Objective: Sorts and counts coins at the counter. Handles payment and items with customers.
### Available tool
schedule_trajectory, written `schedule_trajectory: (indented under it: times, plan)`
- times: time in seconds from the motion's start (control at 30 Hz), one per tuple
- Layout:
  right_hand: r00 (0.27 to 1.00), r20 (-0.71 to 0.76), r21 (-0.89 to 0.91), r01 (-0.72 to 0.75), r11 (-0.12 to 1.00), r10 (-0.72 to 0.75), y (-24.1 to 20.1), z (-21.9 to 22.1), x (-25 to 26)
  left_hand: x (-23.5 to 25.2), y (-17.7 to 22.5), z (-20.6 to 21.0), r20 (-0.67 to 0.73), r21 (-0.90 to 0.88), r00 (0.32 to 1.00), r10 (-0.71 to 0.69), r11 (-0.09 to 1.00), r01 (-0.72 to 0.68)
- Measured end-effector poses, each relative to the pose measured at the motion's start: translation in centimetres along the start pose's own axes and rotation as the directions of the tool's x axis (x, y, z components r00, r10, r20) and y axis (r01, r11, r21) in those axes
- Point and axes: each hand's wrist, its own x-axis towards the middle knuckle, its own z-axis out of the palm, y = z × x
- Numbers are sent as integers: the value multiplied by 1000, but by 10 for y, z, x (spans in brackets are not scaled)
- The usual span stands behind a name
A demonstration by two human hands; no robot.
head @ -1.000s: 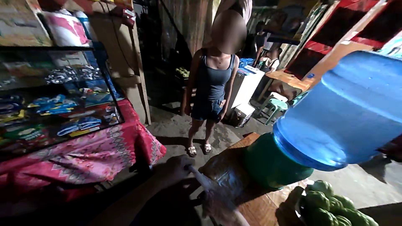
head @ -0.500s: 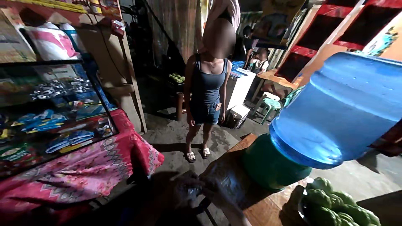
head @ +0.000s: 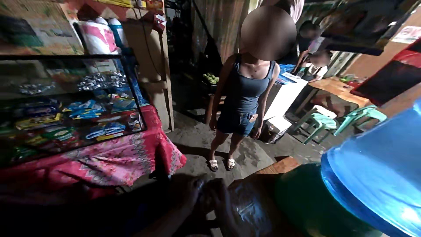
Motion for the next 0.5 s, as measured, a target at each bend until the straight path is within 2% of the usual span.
schedule_trajectory:
  times: [0.07,0.13,0.2,0.27,0.4,0.5]
  plan:
    - [995,99,-277,57,959,-31,-2,10,11,14,-1,2,-95,-174,983,-155,975,137]
    - [981,162,-484,170,858,-104,7,17,27,22,0,12,-141,-404,950,-280,892,203]
    - [958,215,-569,282,773,-191,16,21,46,30,1,16,-162,-561,916,-368,798,221]
    - [933,242,-584,359,728,-267,21,26,61,38,-3,15,-200,-602,894,-400,770,210]
    - [951,195,-505,307,807,-240,26,34,92,58,-19,-11,-279,-365,934,-222,924,111]
    - [953,187,-349,292,890,-240,34,47,123,79,-18,-44,-322,10,947,-5,1000,9]
